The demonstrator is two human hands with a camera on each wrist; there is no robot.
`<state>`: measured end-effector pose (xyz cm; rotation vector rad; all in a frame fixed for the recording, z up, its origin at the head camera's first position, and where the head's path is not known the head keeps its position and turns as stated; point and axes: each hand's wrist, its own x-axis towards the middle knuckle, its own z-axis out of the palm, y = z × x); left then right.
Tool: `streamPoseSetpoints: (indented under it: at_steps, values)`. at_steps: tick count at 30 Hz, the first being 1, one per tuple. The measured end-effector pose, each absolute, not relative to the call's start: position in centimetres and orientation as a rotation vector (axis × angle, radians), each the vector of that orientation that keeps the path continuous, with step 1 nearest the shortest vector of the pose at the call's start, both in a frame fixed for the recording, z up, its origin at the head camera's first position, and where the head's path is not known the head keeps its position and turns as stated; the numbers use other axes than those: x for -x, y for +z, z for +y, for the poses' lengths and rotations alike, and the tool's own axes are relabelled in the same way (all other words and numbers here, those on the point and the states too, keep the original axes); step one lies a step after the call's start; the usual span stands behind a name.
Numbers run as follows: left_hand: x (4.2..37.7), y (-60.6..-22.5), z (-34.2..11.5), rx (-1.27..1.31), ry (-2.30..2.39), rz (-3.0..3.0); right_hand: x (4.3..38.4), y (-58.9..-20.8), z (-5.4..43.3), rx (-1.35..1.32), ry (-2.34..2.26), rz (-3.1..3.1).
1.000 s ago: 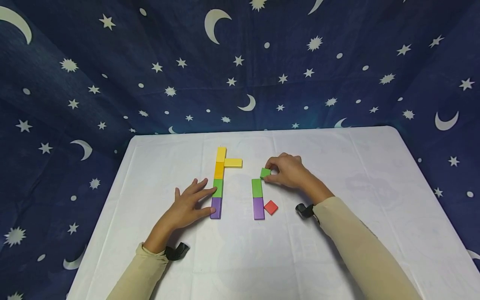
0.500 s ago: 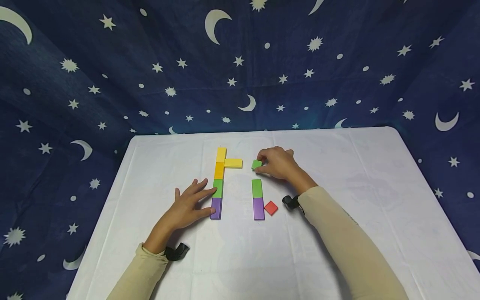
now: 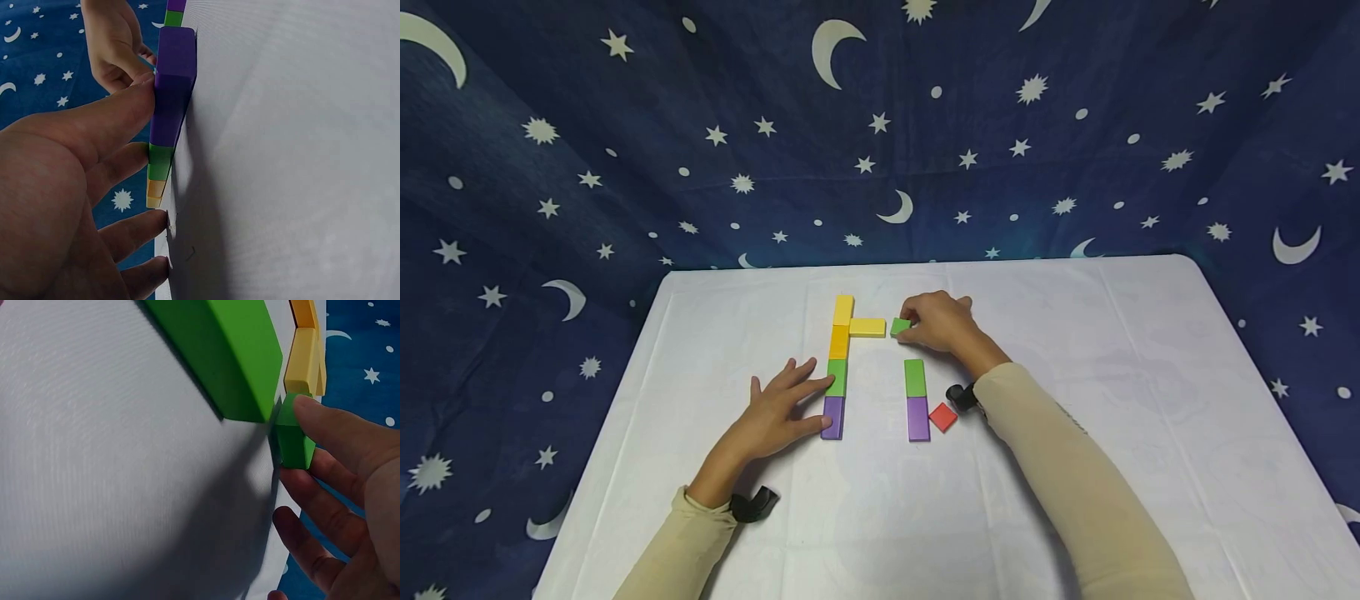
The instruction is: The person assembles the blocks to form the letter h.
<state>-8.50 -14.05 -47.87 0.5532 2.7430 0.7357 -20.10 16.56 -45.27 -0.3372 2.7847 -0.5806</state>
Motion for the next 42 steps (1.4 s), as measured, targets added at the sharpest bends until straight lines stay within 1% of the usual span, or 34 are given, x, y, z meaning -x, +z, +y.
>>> streamPoseSetpoints:
  at_steps: [18,31,42]
  values:
    - [8.5,-47.8,-14.0,-0.56,0.73,2.74,20.2,-45.6,15.6,0.274,-0.59,2.772]
    - [8.5,-47.9,-14.1,-0.569,0.74,2.74,20.6,-45.3,17.2,0.215,-0.697,2.711]
    - [8.4,-47.8,-14.1,-0.558,0.745,2.738,20.6,-45.8,17.2,0.212,-0.713,2.717]
